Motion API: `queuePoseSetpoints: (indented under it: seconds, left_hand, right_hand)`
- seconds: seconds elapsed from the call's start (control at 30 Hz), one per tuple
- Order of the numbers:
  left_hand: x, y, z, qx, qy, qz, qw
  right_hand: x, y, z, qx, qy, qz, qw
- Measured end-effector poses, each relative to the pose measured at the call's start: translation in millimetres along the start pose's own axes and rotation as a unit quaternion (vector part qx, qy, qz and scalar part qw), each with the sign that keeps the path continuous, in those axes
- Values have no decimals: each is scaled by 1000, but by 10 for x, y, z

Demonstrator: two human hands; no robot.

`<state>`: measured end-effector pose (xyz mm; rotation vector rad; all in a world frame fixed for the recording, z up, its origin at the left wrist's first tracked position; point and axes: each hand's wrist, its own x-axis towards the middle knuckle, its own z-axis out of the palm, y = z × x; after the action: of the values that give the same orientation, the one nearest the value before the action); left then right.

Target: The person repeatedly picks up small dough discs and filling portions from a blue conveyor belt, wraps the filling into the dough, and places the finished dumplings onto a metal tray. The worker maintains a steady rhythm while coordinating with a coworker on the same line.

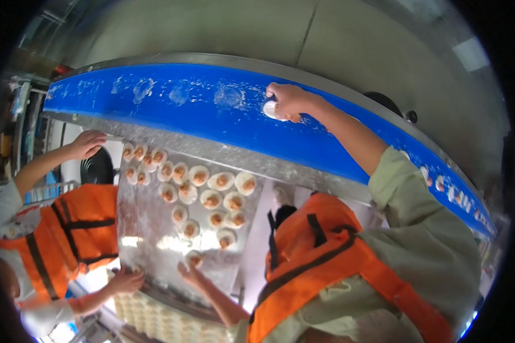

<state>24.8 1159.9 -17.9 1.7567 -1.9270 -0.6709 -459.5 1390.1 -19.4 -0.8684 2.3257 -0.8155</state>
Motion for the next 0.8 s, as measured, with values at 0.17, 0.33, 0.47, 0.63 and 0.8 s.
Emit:
queuePoseSetpoints:
  seconds: [0.17, 0.33, 0.47, 0.63, 0.8]
  left_hand:
    - [-598, 946, 261, -116, -50, 7, 992]
    - [-1243, 2402, 1498, -392, -430, 67, 811]
    - [-1375, 2897, 2062, -418, -582, 23, 697]
    - [-1662, 2948, 2360, -435, -587, 40, 682]
    - [-1934, 2792, 2420, -584, -576, -51, 569]
  right_hand:
    - [-77, 74, -324, 433, -93, 43, 896]
    - [-428, -123, -388, 523, -204, -54, 826]
    - [-621, -193, -342, 303, -139, -73, 940]
    - [-1014, 15, -690, 208, -98, -28, 973]
    - [-1200, 809, -620, 31, 58, -39, 997]
